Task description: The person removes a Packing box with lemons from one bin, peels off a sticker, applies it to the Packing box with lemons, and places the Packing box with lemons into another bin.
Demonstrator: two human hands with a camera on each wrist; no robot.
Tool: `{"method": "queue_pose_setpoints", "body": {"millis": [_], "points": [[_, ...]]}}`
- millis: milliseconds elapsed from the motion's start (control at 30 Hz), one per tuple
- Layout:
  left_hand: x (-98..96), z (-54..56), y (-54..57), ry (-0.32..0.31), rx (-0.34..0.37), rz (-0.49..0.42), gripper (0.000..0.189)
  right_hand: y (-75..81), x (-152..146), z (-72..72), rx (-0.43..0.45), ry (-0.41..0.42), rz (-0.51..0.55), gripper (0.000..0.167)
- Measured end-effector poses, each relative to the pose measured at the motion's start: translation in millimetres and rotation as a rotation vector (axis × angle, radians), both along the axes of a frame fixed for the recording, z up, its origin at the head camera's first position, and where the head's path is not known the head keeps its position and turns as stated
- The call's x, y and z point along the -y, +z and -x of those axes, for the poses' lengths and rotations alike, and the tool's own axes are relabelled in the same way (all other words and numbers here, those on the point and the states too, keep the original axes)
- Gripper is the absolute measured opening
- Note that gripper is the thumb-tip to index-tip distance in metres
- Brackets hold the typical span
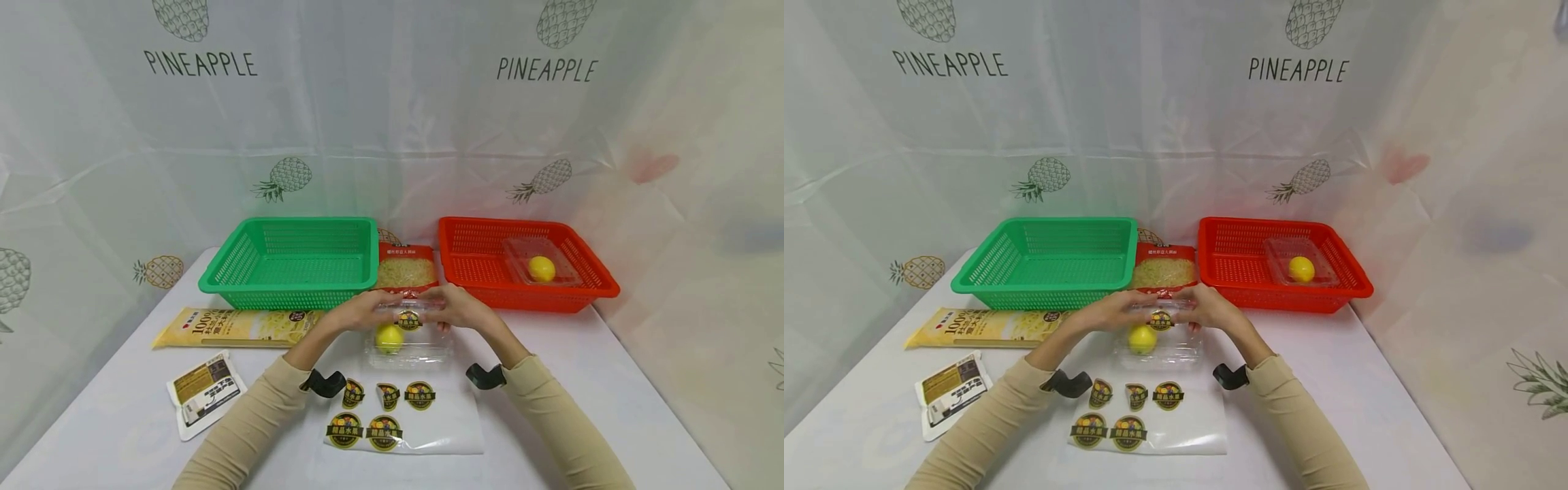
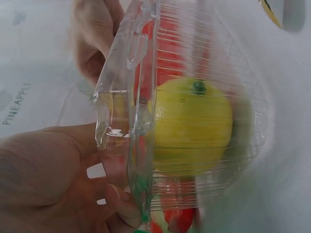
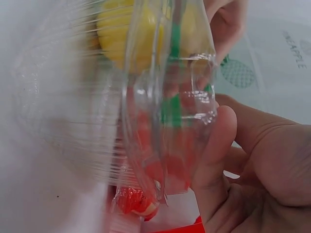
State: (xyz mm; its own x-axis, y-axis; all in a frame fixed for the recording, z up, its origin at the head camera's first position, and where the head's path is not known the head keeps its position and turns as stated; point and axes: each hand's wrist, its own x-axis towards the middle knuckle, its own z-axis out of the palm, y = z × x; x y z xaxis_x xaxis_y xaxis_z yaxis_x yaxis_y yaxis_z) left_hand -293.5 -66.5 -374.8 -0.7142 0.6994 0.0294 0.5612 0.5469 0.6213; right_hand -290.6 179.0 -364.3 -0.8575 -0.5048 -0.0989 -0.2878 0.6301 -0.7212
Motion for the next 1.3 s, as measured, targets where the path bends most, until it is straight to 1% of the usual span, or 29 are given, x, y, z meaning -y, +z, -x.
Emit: {"method": "queue_pose_setpoints", "body": {"millis": [133,200,367,500,567,733,833,900,967,1067,1133,1200,1267,1300], "points": [[1.0,-0.1,-0.3,-0.001,0.031,0.009,0.051,-1.1,-1.0,0.6,0.010,0.009,0.012,0.054],[1.2,-0.2,0.1,-0.008,0.033,0.011,0.051,-1.6,-1.0,0.9,0.011,0.010,0.015,0.054],[1.1,-0.6,1.0,-0.019,0.014,0.013,0.051,-1.8,-0.9,0.8,0.008,0.008,0.015,0.054],[0.6,-1.0,1.2,-0.013,0.017,0.026,0.052,-2.1,-0.9,0.5,0.012,0.008,0.016,0.055],[0.2,-1.4,1.6,-0.012,0.002,0.035,0.051,-2.5,-0.8,0.6,0.007,0.008,0.013,0.055],[-0.5,-3.4,3.7,-0.012,-0.009,0.029,0.049,-3.7,-1.2,2.5,-0.004,0.009,0.010,0.055],[-1.6,-4.1,3.8,-0.002,-0.018,0.022,0.048,-3.6,-0.8,2.4,-0.013,-0.001,0.008,0.054],[-3.4,-4.1,3.4,0.017,-0.038,0.020,0.047,-3.6,0.7,2.1,-0.042,-0.012,-0.001,0.051],[-6.4,-4.1,2.3,0.051,-0.058,0.024,0.045,-3.7,3.3,1.3,-0.073,-0.033,-0.009,0.047],[-12.3,-2.7,-0.7,0.130,-0.117,0.069,0.041,-3.4,8.4,0.1,-0.122,-0.072,-0.034,0.040],[-16.1,-2.0,-2.7,0.187,-0.150,0.110,0.038,-3.0,12.0,-0.9,-0.140,-0.106,-0.057,0.036],[-18.8,-1.7,-4.7,0.231,-0.179,0.148,0.037,-2.3,15.0,-2.1,-0.150,-0.137,-0.084,0.035],[-19.6,-1.5,-6.3,0.241,-0.186,0.156,0.037,-2.0,16.6,-3.9,-0.154,-0.160,-0.094,0.035],[-19.4,-1.5,-7.0,0.245,-0.179,0.154,0.038,-1.6,16.9,-5.5,-0.151,-0.171,-0.088,0.036]]}}
